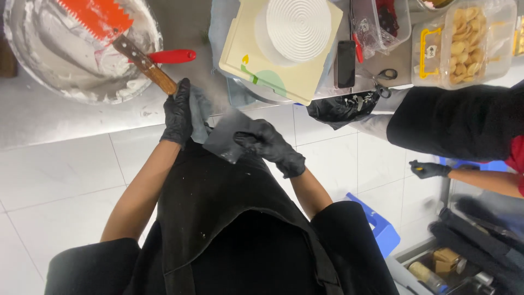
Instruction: Frosting and smoothing a cake on a turntable using a piping bag, spatula, and scrapers.
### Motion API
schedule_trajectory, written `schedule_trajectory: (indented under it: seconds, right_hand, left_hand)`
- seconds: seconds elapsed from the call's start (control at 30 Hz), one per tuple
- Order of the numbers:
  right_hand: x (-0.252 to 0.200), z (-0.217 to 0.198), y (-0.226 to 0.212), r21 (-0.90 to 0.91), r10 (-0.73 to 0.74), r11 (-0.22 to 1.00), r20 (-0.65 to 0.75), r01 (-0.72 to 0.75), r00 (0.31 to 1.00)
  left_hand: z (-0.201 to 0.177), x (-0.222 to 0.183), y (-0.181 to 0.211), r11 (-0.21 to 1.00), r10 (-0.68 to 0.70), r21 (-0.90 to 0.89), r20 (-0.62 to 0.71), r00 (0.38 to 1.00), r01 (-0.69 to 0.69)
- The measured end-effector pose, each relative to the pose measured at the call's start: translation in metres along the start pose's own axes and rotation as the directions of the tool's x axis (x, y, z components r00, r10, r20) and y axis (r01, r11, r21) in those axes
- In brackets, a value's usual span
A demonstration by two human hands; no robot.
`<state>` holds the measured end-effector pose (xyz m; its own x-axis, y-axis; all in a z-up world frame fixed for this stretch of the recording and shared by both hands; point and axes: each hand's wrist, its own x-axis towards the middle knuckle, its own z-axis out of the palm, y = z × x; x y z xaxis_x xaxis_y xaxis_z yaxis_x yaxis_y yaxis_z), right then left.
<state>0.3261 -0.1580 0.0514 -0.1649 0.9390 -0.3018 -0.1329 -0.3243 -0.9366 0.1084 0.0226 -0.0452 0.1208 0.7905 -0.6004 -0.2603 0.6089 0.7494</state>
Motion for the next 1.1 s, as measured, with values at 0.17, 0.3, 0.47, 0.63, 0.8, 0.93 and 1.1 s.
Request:
schedule_trajectory:
  seconds: [0.17, 0.3, 0.47, 0.63, 0.8, 0.93, 1.1]
  right_hand:
    - [-0.028, 0.009, -0.037, 0.363, -0.162, 0.900, -0.235, 0.241, 0.958]
    - [-0.036, 0.013, -0.088, 0.244, -0.109, 0.946, -0.382, 0.214, 0.918]
    - [-0.041, -0.008, -0.138, 0.171, -0.191, 0.945, -0.408, 0.280, 0.893]
    - [-0.035, -0.046, -0.207, 0.324, 0.020, 0.931, -0.500, 0.166, 0.866]
    - [-0.035, -0.132, -0.229, -0.196, -0.066, 0.978, -0.595, -0.065, 0.801]
    - [-0.024, -0.189, -0.243, -0.231, 0.066, 0.948, -0.527, -0.217, 0.847]
    - [0.020, -0.238, -0.219, -0.408, -0.105, 0.913, -0.278, -0.019, 0.955]
  left_hand:
    - [-0.007, 0.036, -0.016, 0.972, 0.020, -0.236, 0.171, 0.985, 0.021]
    - [0.022, -0.029, 0.021, 0.845, 0.473, 0.021, 0.438, 0.765, -0.534]
    - [0.030, -0.072, 0.044, 0.968, -0.116, 0.251, 0.535, 0.837, -0.027]
    - [0.069, -0.053, 0.004, 0.890, -0.289, -0.114, 0.609, 0.738, 0.442]
    - [0.101, -0.059, 0.006, 0.829, -0.233, -0.328, 0.532, 0.814, 0.452]
    - [0.110, -0.059, 0.018, 0.852, -0.123, -0.417, 0.428, 0.895, 0.316]
    - [0.116, -0.043, -0.045, 0.858, -0.078, -0.474, 0.259, 0.963, 0.197]
